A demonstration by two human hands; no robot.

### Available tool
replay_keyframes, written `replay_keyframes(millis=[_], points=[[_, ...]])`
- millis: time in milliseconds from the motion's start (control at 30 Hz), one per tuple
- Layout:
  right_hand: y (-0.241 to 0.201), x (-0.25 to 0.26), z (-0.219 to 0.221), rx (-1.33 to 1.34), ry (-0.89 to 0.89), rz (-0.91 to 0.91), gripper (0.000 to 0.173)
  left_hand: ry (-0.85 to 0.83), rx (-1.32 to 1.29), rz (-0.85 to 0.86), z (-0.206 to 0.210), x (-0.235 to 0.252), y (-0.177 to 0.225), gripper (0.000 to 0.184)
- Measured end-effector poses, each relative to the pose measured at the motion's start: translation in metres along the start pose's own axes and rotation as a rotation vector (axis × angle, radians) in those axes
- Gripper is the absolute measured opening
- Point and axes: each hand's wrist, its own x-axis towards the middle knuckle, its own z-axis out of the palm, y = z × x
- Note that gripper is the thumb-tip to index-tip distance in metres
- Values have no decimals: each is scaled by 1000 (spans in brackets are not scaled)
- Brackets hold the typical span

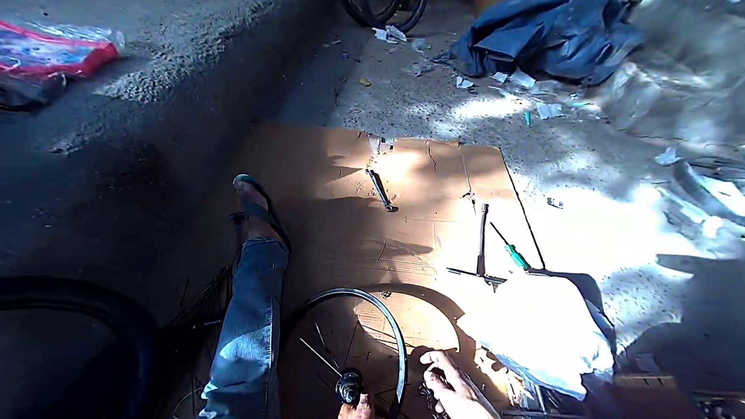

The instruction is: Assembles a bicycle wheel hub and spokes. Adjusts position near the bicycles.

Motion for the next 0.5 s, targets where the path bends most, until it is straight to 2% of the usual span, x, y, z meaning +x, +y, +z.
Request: replay_keyframes(millis=[100,200,233,300,367,433,500], points=[[0,7,6,-29,88,-72,28,-7,-3,9,-1,1,1,49],[1,10,6,-77,43,91,51,-27,-23,8,-4,2,1,48],[-1,8,6,-84,5,116,50,-27,-27,3,-6,2,1,48],[-5,2,2,-84,-65,41,35,-18,-26,-16,-6,0,4,49],[-5,3,1,-99,-12,-69,28,-19,-28,-21,-5,-1,6,50],[0,8,5,5,64,-37,31,-32,-46,-36,-2,-3,9,51],[3,8,6,79,55,77,40,-52,-62,-49,-4,-4,11,49]])
